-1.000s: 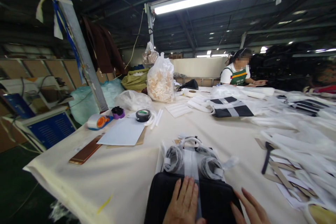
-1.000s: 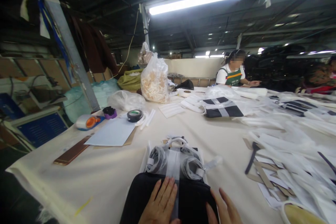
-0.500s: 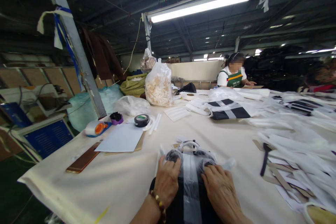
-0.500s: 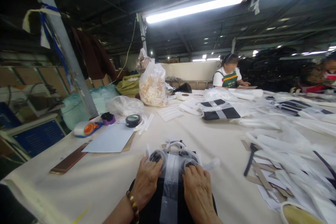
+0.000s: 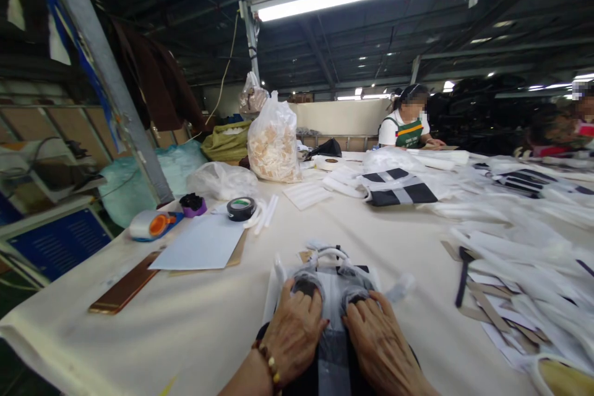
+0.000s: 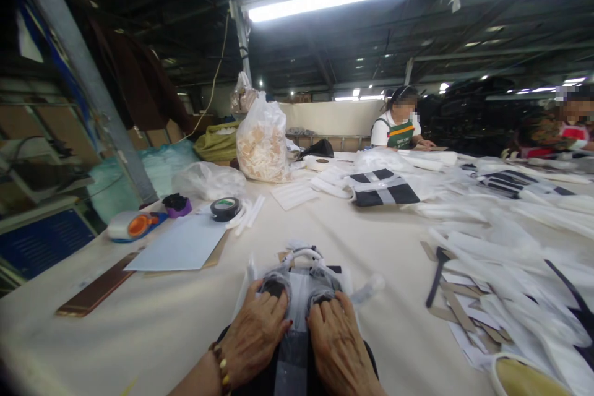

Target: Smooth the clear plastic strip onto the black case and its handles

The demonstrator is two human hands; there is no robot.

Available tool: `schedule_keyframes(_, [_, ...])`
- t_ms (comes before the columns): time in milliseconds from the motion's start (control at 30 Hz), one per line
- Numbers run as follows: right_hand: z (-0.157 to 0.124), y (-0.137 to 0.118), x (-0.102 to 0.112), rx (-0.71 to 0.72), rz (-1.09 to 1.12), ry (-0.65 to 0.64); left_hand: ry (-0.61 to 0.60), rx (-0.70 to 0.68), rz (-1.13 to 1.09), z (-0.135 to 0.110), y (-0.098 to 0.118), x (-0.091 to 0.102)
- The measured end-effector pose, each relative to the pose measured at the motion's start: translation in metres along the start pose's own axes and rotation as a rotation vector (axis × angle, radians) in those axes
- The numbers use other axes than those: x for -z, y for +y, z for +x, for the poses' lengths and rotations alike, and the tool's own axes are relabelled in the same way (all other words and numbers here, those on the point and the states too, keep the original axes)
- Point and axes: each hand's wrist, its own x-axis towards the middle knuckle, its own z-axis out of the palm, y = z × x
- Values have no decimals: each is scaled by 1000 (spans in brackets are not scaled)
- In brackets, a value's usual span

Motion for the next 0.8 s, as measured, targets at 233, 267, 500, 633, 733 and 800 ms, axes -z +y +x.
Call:
schedule_keyframes(233, [2,-1,-2,20,21,-87,42,-55,33,4,1,-6])
schedule_keyframes(267, [3,-1,-2,25,17,-80,52,-55,23,4,1,-6])
schedule_keyframes(500, [-7,12,16,-218,-19,353,409,131,-117,-10,-7,-6])
schedule_keyframes(633, [-15,46,19,-1013,182,216,383,785,-367,0,-20,-3])
schedule_keyframes(733, [-11,59,15,-1084,395,-5,206,914,-487,14,-27,-1])
schedule_keyframes(800, [-6,57,10,-983,427,-20,186,868,-512,19,-27,-2])
